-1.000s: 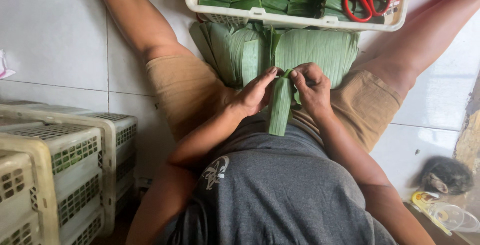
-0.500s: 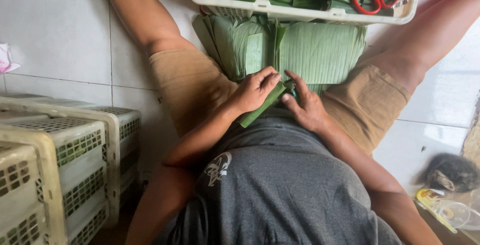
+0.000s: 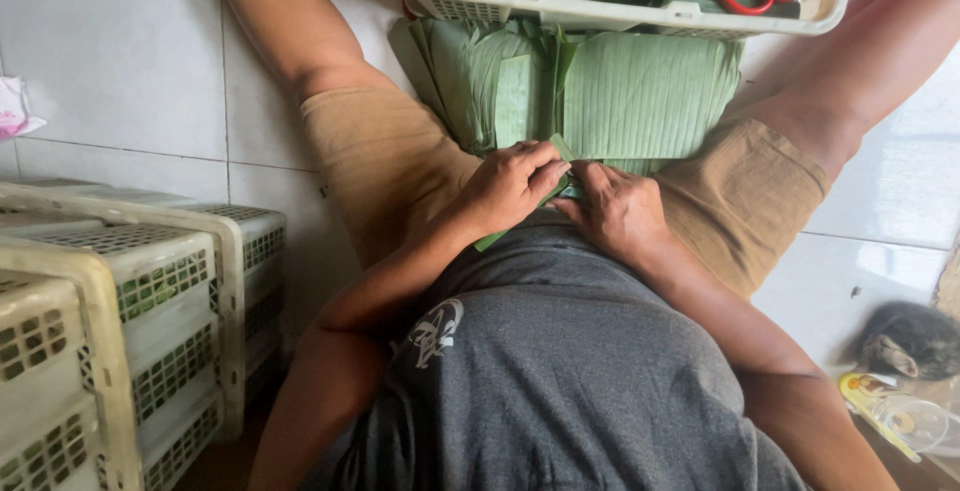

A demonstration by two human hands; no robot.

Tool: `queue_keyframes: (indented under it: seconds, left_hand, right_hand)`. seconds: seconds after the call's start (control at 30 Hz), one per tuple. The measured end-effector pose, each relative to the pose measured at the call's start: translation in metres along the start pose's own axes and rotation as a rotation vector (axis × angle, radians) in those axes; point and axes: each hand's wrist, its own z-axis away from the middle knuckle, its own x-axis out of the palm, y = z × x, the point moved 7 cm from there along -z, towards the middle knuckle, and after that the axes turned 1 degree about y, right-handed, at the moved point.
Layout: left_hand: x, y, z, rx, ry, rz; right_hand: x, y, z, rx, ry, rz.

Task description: The person sits on the floor and folds banana leaves into small rectangular packets, tearing leaf strips by hand to secure them, and places the finished folded leaf pieces into a plastic basket. They occasionally use scissors to trim or cut the leaves and stack completed pieces in the basket.

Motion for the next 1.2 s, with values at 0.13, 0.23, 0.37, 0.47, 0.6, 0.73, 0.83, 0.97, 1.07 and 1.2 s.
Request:
queue_keyframes:
  seconds: [0.13,0.23,0.37,0.47,0.6,0.73,0.83,0.97,1.07,1.2]
  left_hand:
    - [0.01,-0.013,0.003,-0.037,-0.054,-0.028]
    - [0.017,-0.03,0.004,-0.075,-0.059,-0.047]
    - [0.028,-0.065,0.011,-0.207,-0.104,0.051]
    - [0.033,-0.089,0.01,-0.25,-0.11,0.237]
    - [0.059,-0.111,0.018,-0.643,-0.208,0.769]
    - [0.054,-0.079,0.003,-0.513,-0.336,0.957]
    - [0.023,-0.063,-0.002,-0.599,-0.348,1.236]
    - [-0.002,-0.036,-0.006,-0.415,-0.232,1.377]
    - [0.009,-0.024,-0.01,-0.2,-0.041,0.993]
    - [0.011,-0.026,-0.004,-0.209,0.104,0.236]
  right_hand:
    - [0.022,0.012,0.006,-0.034,0.0,0.073]
    - [0.031,0.017,0.003,-0.039,0.027,0.06]
    - [0.039,0.023,-0.001,0.094,-0.081,-0.059]
    - [0.025,0.027,0.001,0.193,-0.046,-0.453]
    - [0.0,0.034,-0.001,0.183,0.122,-0.663]
    - [0.0,0.042,-0.004,0.321,0.186,-0.563]
    - [-0.008,0.053,-0.002,0.428,0.212,-0.607]
    - [-0.02,0.05,0.008,0.464,0.195,-0.54]
    - [-0.022,0.038,0.014,0.436,0.201,-0.572]
    - [-0.022,0.017,0.02,0.249,0.148,-0.422]
